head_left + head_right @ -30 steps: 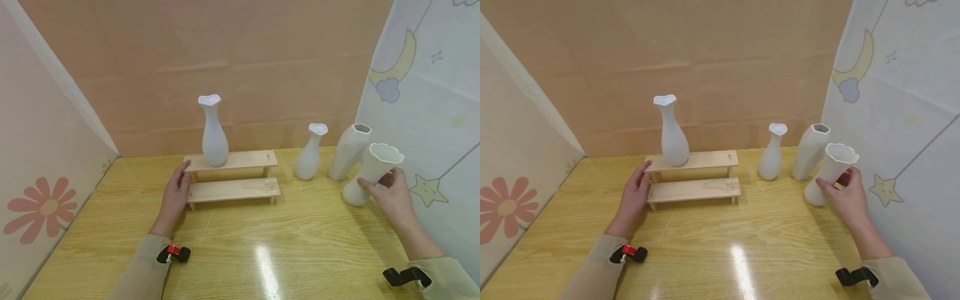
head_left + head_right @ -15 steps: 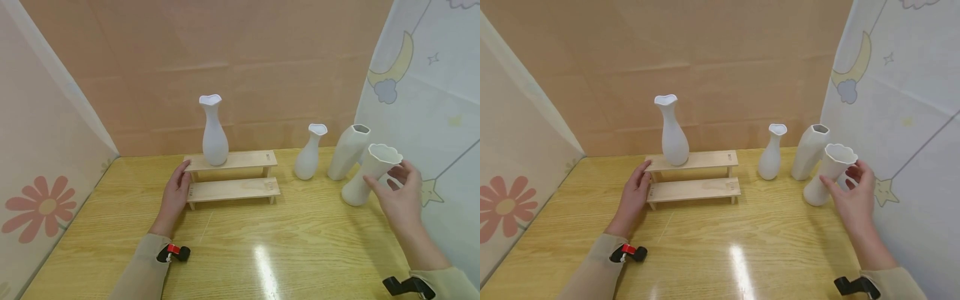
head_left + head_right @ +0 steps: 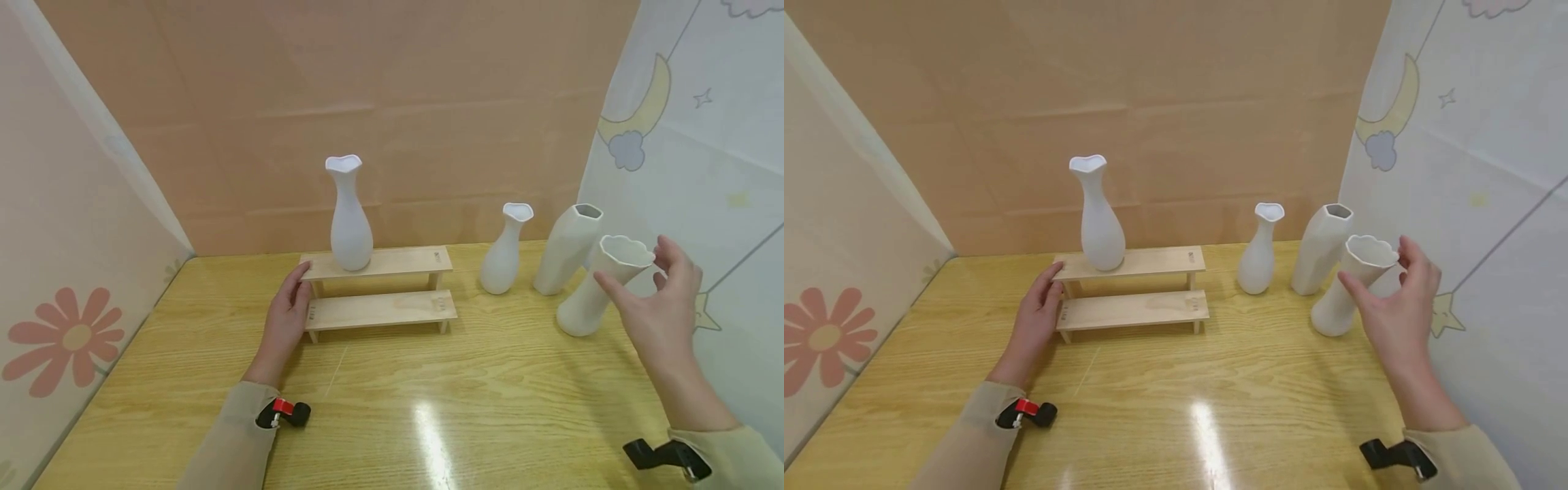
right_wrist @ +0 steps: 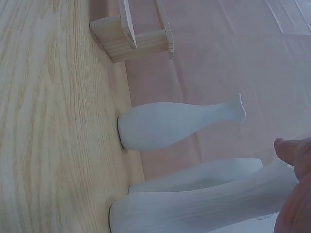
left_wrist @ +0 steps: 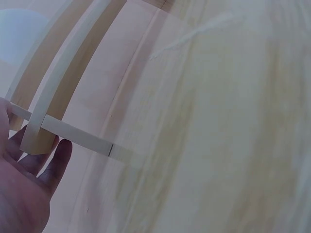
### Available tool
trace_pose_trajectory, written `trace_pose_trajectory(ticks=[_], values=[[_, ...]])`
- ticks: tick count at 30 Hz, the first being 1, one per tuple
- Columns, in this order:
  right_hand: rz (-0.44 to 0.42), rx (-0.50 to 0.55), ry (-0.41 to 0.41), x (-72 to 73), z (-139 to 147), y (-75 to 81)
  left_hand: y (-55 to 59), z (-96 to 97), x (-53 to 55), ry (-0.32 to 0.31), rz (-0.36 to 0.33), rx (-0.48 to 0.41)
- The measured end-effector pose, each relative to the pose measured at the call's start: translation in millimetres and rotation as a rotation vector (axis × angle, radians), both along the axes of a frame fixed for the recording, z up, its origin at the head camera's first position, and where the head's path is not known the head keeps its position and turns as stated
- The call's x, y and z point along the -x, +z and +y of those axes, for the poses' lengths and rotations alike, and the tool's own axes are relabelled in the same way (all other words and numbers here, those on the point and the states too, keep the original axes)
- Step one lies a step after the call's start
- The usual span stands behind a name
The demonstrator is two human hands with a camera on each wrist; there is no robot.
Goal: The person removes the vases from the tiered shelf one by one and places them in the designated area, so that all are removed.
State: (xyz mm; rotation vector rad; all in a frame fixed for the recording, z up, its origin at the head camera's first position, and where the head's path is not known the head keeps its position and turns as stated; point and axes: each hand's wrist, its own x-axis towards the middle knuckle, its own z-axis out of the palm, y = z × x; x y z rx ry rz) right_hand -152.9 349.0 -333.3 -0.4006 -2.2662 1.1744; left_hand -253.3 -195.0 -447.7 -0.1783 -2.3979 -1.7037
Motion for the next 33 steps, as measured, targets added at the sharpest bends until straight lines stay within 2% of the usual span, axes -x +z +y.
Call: trace_pose_trajectory(ticks=[6, 13, 19, 25, 28, 33], values=[[0.057, -0.085, 0.001, -0.5, -8.7, 12.8, 0.2, 0.1, 0.1, 0.000, 0.002, -0.001], [0.159, -0.124, 0.043, -4.6, -35.5, 27.7, 1.2, 1.1, 0.3, 0.001, -0.002, 0.009], [0.272, -0.169, 0.151, 3.6, -62.0, 33.5, 0.3, 0.9, 0.2, 0.003, -0.003, 0.014], [0.347, -0.195, 0.314, 18.2, -93.2, 37.8, -0.4, 0.4, 0.2, 0.007, 0.002, 0.014], [0.316, -0.191, 0.386, 26.0, -109.3, 39.2, 0.1, 0.4, -0.1, 0.007, 0.003, 0.013], [0.194, -0.141, 0.483, 34.8, -134.4, 40.4, -0.1, 0.4, 0.5, 0.009, -0.001, 0.009]])
